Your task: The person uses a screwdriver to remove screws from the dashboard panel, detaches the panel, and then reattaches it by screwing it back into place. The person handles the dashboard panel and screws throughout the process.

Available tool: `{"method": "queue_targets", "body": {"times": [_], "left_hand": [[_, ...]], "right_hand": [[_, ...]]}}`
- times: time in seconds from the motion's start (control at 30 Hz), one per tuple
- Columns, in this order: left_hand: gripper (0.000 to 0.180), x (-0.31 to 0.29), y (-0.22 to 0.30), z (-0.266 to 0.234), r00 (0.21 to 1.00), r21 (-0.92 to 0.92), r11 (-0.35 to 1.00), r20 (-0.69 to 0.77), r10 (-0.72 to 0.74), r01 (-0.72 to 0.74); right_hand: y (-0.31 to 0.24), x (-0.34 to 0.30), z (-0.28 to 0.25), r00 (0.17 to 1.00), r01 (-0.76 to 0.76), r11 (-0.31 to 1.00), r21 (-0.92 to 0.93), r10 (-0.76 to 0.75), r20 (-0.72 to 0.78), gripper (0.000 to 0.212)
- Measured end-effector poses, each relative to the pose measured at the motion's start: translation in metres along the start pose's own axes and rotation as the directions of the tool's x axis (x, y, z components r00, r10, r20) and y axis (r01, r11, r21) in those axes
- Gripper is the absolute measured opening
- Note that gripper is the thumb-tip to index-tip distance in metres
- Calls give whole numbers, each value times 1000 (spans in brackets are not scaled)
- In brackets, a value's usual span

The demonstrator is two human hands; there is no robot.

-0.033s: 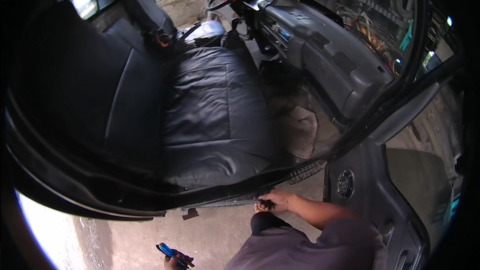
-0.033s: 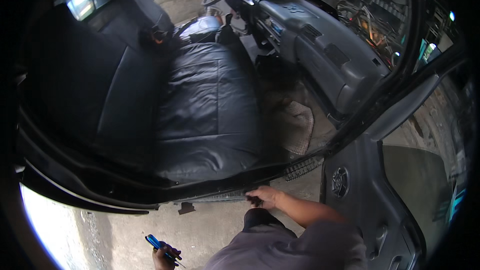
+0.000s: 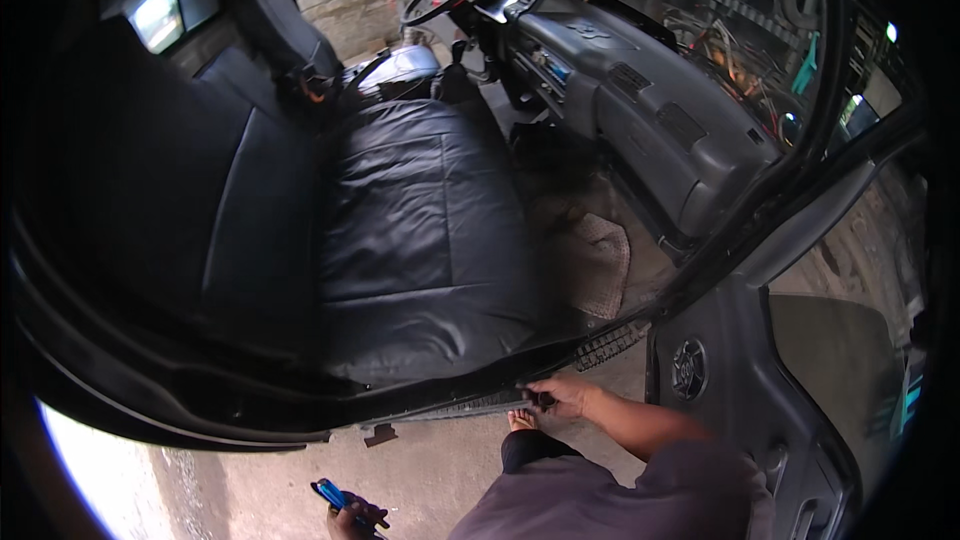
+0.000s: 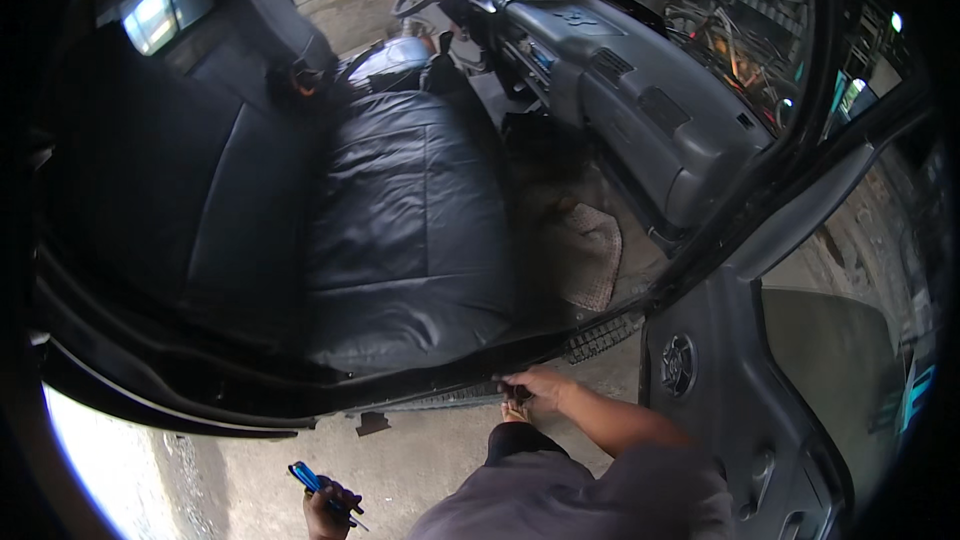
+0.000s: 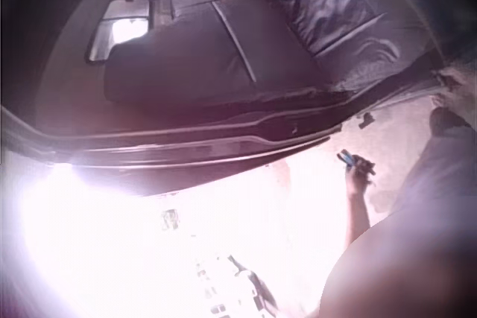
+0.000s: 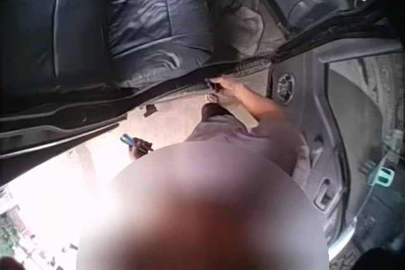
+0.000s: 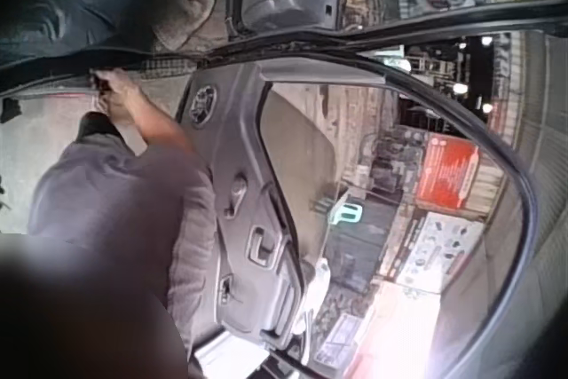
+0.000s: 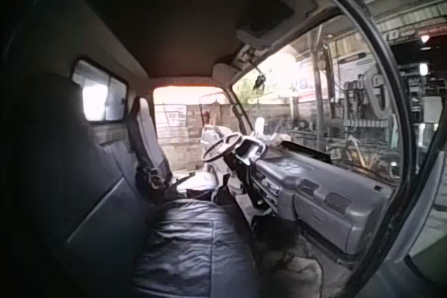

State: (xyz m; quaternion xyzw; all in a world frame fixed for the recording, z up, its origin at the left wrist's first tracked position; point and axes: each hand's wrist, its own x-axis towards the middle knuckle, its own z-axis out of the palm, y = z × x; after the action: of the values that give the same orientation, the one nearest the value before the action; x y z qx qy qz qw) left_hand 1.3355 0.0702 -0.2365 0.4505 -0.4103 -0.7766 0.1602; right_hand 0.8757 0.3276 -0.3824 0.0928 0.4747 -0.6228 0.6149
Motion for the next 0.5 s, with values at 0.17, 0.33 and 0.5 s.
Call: {"method": "queue_targets", "body": {"times": [0.17, 0.33, 0.5], "left_hand": [[14, 125, 45, 171, 957, -354, 934, 284, 55, 51], [15, 233, 92, 333, 891, -303, 913, 437, -123, 274], [20, 383, 145, 450, 729, -289, 869, 675, -112, 401]], "right_hand": [[-83, 17, -93, 975, 222, 906, 361, -207, -80, 26], [-183, 110, -134, 910, 267, 923, 278, -147, -388, 24], [-307, 239, -153, 832, 443, 885, 141, -348, -432, 21]]}}
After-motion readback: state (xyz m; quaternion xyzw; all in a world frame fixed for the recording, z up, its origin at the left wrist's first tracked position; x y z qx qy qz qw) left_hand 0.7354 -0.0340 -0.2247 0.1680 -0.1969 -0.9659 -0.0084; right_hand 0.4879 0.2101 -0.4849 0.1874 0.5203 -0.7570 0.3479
